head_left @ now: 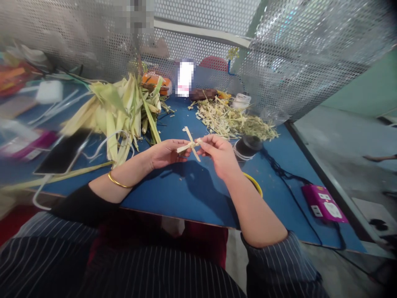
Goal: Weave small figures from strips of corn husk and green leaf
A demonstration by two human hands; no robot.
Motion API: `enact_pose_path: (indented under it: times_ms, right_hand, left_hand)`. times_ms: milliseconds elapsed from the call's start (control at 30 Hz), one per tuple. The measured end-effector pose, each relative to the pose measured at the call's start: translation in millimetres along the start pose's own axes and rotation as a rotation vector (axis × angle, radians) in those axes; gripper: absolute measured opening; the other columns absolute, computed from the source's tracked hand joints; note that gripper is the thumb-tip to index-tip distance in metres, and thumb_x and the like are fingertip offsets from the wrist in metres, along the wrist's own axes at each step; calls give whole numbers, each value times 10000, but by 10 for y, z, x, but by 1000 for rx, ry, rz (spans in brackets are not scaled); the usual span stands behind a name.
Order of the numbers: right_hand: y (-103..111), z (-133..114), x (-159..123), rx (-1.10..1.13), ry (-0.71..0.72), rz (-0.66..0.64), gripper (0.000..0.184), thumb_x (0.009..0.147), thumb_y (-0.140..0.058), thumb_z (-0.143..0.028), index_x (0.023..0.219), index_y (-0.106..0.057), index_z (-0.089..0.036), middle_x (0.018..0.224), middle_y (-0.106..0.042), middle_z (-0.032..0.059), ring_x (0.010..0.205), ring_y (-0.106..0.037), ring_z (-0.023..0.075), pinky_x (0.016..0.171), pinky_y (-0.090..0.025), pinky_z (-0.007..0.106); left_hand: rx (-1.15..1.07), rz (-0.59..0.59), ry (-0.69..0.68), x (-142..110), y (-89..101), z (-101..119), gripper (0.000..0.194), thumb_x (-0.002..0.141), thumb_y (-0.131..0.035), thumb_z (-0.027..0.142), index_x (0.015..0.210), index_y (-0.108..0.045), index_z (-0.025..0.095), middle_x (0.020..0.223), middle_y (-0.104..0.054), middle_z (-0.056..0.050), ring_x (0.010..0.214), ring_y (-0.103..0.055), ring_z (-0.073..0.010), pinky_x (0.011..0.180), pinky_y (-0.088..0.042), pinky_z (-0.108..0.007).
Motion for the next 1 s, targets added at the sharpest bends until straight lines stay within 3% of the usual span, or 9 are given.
enact_pose_path:
  times_ms: [100,267,400,467,500,567,667,833,1000]
  right_hand:
    - [-29,-2,-3,-68,47,-7,123,731,-682,-274,731,-593,-188,633,-613,-25,628,-606,111,633,-467,271]
    - [-7,32,6,-27,44,74,94,723,-673,-246,741,-596,-195,674,-639,-13,634,-619,119,694,-517,312]
    - [89,51,35,16,68,237,98,712,-672,-247,754,-598,-199,693,-645,-12,646,-635,125,703,-529,315]
    - [115,50,44,24,98,291,92,714,-669,-243,751,-598,-198,681,-646,-14,650,-641,126,713,-528,316]
    - [115,53,46,23,108,301,89,717,-667,-243,752,-598,-198,679,-648,-15,649,-642,127,716,-527,317]
    - [87,67,44,5,114,286,91,722,-665,-246,757,-596,-199,685,-651,-15,648,-642,127,714,-526,318]
    - [16,99,32,-37,114,226,83,736,-652,-250,757,-589,-200,699,-652,-11,653,-639,130,709,-524,318]
    - [-37,134,11,-79,141,188,58,766,-621,-251,772,-587,-204,710,-641,-14,673,-639,132,729,-520,324]
    - [-76,128,-12,-143,164,158,75,776,-615,-270,765,-584,-202,704,-637,-17,675,-634,131,730,-514,316]
  left_hand:
    - [6,15,26,-13,-9,-10,146,746,-670,171,884,-671,124,742,-651,-40,656,-597,-105,660,-485,-235]
    - [38,112,-21,-11,3,4,196,748,-659,215,925,-682,134,812,-673,-63,704,-621,-128,676,-498,-245]
    - [211,404,-246,-51,59,91,257,797,-599,329,967,-683,156,1062,-665,-106,811,-632,-156,663,-496,-254]
    - [328,527,-351,-106,47,139,246,802,-594,350,927,-695,164,1022,-673,-90,777,-616,-135,638,-478,-232]
    - [366,531,-377,-122,17,148,239,793,-610,344,929,-699,168,969,-680,-79,761,-609,-127,636,-472,-226]
    - [355,420,-368,-119,-70,125,288,751,-669,314,1010,-687,188,896,-686,-58,751,-613,-127,656,-474,-235]
    - [249,299,-308,-99,-143,55,428,724,-715,333,1128,-646,209,944,-696,-69,776,-634,-144,693,-491,-267]
    - [105,350,-231,-56,-89,-52,413,719,-731,361,1077,-670,164,911,-712,-95,713,-629,-118,682,-497,-254]
    - [130,346,-255,-66,-116,-38,398,729,-718,374,1075,-681,181,876,-718,-77,734,-634,-130,661,-490,-251]
Point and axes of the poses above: each hand's wrist, its own x-axis towards the middle knuckle, its own y-axis out of the back of the hand, z = x × y, the point moved 5 cm from there along x, towards the middle knuckle
